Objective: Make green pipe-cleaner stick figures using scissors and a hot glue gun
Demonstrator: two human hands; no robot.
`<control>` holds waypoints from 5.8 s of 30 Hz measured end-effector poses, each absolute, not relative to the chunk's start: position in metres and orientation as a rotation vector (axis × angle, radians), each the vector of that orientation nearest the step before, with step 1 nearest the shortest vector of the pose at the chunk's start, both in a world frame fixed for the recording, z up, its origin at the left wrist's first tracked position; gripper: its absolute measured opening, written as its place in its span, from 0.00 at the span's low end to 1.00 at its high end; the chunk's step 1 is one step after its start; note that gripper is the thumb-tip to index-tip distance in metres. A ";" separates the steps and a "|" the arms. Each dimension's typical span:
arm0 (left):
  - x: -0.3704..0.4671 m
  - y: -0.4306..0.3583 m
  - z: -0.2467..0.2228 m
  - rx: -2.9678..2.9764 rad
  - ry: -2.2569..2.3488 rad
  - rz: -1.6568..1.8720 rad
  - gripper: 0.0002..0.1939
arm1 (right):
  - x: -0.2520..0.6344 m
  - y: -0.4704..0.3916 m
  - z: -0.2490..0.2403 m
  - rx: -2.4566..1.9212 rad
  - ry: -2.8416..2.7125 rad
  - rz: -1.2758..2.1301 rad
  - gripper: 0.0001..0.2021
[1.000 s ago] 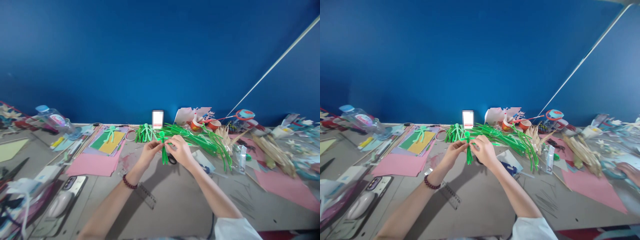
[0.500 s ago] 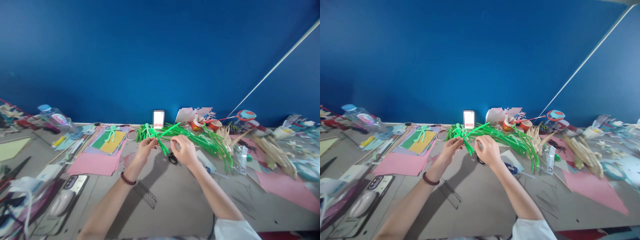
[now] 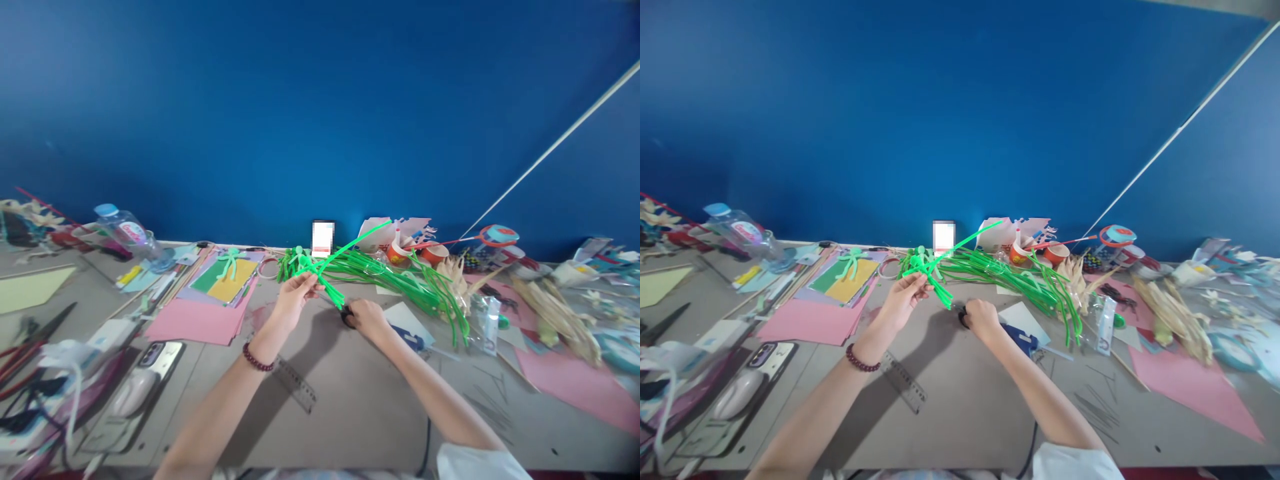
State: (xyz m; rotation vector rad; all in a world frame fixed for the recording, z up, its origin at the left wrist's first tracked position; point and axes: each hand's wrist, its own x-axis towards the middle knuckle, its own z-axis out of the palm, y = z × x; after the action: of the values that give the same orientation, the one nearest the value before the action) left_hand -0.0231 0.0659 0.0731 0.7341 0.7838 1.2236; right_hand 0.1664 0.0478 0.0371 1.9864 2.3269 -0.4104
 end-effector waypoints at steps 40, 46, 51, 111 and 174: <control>-0.041 0.034 0.015 0.959 0.998 1.197 0.11 | 0.182 0.013 0.023 1.987 2.857 -1.238 0.04; -0.042 0.038 -0.002 0.961 1.025 1.175 0.12 | 0.180 0.014 0.016 1.937 2.837 -1.163 0.08; -0.039 0.036 -0.005 0.860 0.998 1.185 0.12 | 0.178 0.012 0.012 1.918 2.830 -1.121 0.08; -0.040 0.031 0.008 0.931 0.896 1.118 0.14 | 0.171 0.007 0.015 1.869 2.908 -1.027 0.10; -0.039 0.037 0.004 0.818 0.956 1.190 0.15 | 0.168 0.009 0.013 2.206 3.036 -0.724 0.10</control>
State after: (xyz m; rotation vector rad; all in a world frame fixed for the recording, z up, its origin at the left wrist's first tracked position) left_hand -0.0392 0.0373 0.0039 0.8180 0.9563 1.1902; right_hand 0.1681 0.0092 0.0130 2.2064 3.0364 -0.7238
